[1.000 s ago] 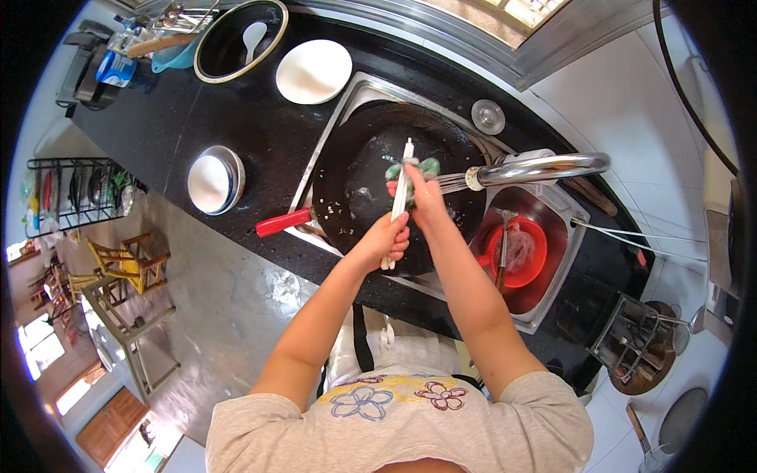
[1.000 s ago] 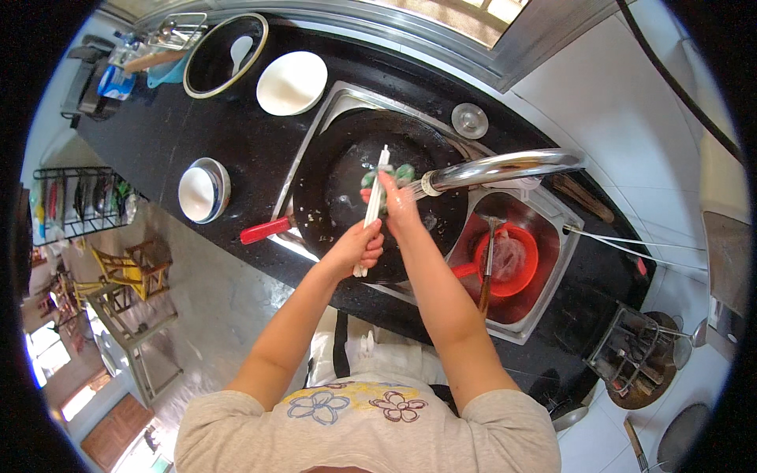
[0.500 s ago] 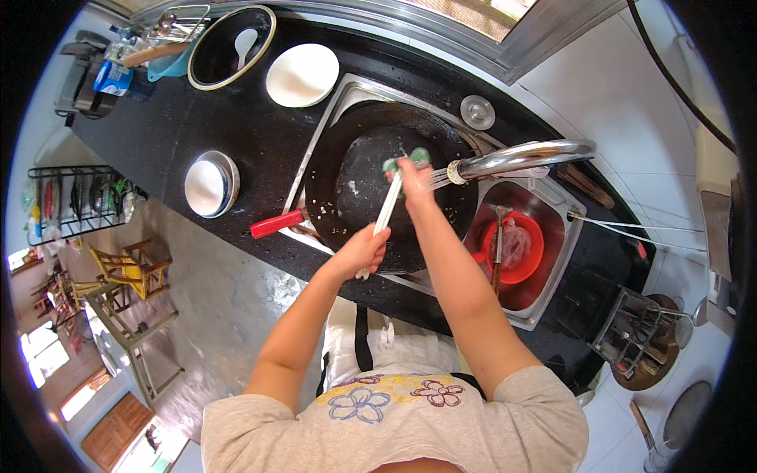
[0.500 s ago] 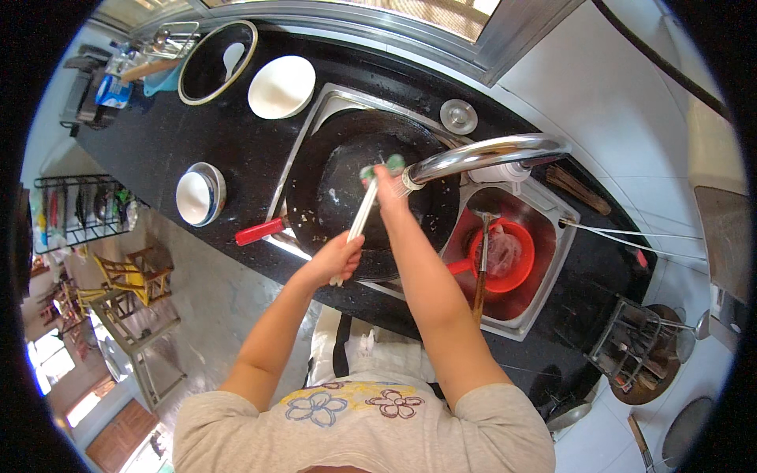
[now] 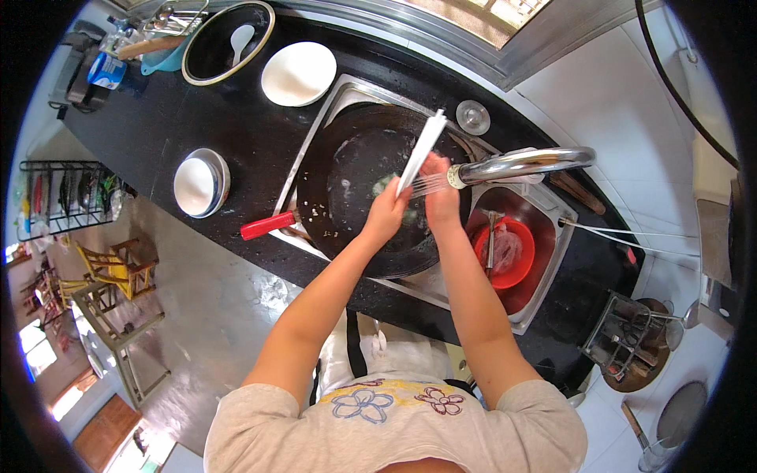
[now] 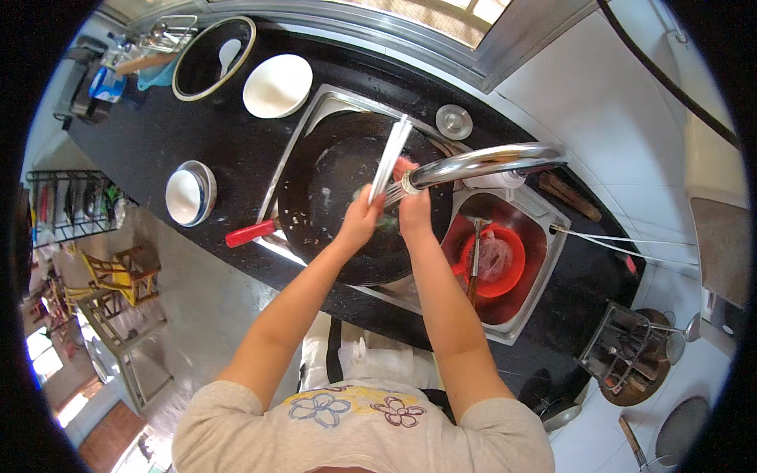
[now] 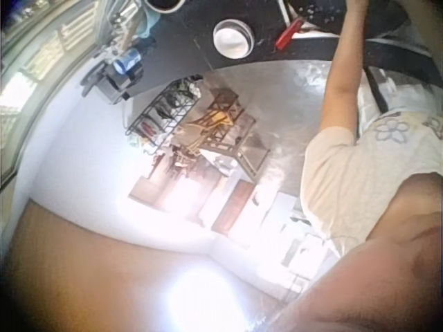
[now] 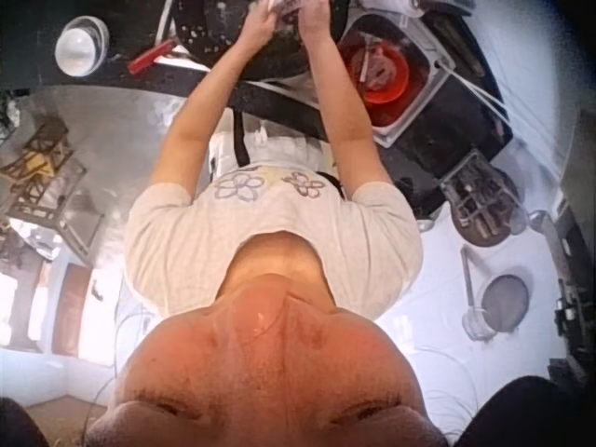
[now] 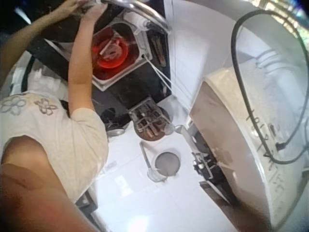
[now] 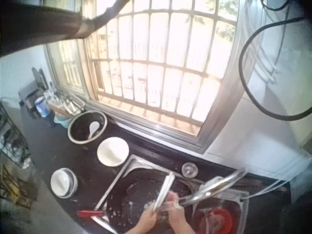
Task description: The person washes a wok, chopsticks, and several bowls in a kitchen sink using a green sponge and running water. They scrub the items thoroughly and rinse them before placing them on the counter or in a drying rack.
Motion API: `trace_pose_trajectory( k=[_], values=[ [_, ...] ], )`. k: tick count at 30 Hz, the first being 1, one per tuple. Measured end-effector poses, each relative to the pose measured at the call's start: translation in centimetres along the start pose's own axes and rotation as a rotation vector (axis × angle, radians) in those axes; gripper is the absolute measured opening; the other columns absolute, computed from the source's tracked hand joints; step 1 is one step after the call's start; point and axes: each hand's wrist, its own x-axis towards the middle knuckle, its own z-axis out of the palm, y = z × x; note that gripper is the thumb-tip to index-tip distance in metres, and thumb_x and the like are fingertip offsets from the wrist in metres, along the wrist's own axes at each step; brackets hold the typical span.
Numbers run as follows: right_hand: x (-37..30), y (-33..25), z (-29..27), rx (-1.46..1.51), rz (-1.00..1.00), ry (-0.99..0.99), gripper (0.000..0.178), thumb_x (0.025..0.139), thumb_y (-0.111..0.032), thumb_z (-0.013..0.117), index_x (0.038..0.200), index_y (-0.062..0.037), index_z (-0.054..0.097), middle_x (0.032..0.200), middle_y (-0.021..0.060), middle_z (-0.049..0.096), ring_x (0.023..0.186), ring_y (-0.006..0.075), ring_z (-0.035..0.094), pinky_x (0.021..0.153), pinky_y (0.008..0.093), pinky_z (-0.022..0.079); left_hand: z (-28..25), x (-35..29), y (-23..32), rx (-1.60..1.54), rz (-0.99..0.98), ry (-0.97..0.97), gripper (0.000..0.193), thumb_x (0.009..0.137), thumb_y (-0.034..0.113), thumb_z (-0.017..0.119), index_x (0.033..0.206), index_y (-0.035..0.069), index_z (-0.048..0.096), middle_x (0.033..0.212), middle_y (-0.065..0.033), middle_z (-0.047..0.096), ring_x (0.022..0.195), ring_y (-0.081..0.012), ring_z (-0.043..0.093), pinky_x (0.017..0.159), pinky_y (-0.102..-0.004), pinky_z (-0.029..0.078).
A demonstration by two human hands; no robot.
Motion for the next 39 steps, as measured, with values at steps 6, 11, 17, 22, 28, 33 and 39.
trace_pose_trajectory(
  k=[6,11,17,22,28,33,39],
  values=[
    [-0.8,-2.5,0.4,0.258,0.048,-0.046,0.068,0.095,-0.056,0.024,0.118,0.0024,0.049,0.108,0.0147,0.059,0.107,0.0250,0.053,0.095,0.0376,0.038,2.2,2.5,-1.3,0.285,0.292,0.106,0.016,0.084,0.003,0.052,0.099,0.004,0.051,0.093,-0.0186,0.053,0.087,-0.0380,0.054,0.072,-0.0433,0.043],
    [-1.1,0.2,-0.9,0.211,-0.014,0.022,0.059,0.096,-0.050,0.028,0.108,0.0014,0.055,0.101,0.0124,0.062,0.102,0.0233,0.056,0.095,0.0365,0.038,1.8,1.1,-2.1,0.281,0.257,0.015,0.047,0.075,-0.004,0.052,0.121,0.004,0.047,0.119,-0.0229,0.045,0.111,-0.0403,0.046,0.095,-0.0426,0.038],
    [-2.8,0.6,-0.1,0.252,0.019,0.023,0.048,0.098,-0.037,0.030,0.117,0.0009,0.051,0.116,0.0124,0.057,0.110,0.0220,0.053,0.097,0.0348,0.037,2.1,1.4,4.1,0.054,0.375,0.197,0.048,0.092,0.019,0.034,0.136,-0.002,0.034,0.142,-0.0203,0.030,0.132,-0.0343,0.029,0.109,-0.0381,0.020],
    [-3.7,0.3,1.8,0.210,-0.019,-0.049,0.051,0.098,-0.033,0.030,0.140,-0.0024,0.031,0.146,0.0081,0.031,0.133,0.0187,0.028,0.109,0.0317,0.019,3.8,2.4,2.4,-0.025,0.317,0.081,0.048,0.100,0.025,0.027,0.140,-0.001,0.028,0.146,-0.0198,0.024,0.135,-0.0339,0.023,0.111,-0.0390,0.017],
    [-5.5,-0.4,2.8,0.207,0.019,-0.052,0.053,0.099,-0.031,0.027,0.145,-0.0066,0.019,0.151,0.0053,0.019,0.138,0.0170,0.019,0.112,0.0315,0.014,3.3,0.7,3.0,-0.069,0.224,-0.024,0.054,0.100,0.033,0.018,0.145,0.002,0.018,0.152,-0.0127,0.012,0.141,-0.0254,0.010,0.112,-0.0329,0.008],
    [-2.4,1.2,0.0,0.063,-0.095,-0.159,0.056,0.100,-0.039,0.020,0.146,-0.0082,0.015,0.153,0.0052,0.015,0.140,0.0184,0.012,0.113,0.0321,0.008,4.1,-0.2,4.4,-0.080,0.439,0.016,0.053,0.100,0.030,0.026,0.142,-0.001,0.023,0.149,-0.0164,0.020,0.139,-0.0285,0.016,0.112,-0.0344,0.014],
    [-4.9,0.1,2.8,0.047,0.012,-0.112,0.062,0.098,-0.046,0.017,0.146,-0.0066,0.015,0.153,0.0061,0.014,0.140,0.0185,0.011,0.113,0.0321,0.006,2.6,1.0,3.8,-0.212,0.238,-0.011,0.051,0.100,0.029,0.022,0.143,0.000,0.022,0.150,-0.0139,0.018,0.140,-0.0265,0.014,0.113,-0.0350,0.009]
  ],
)
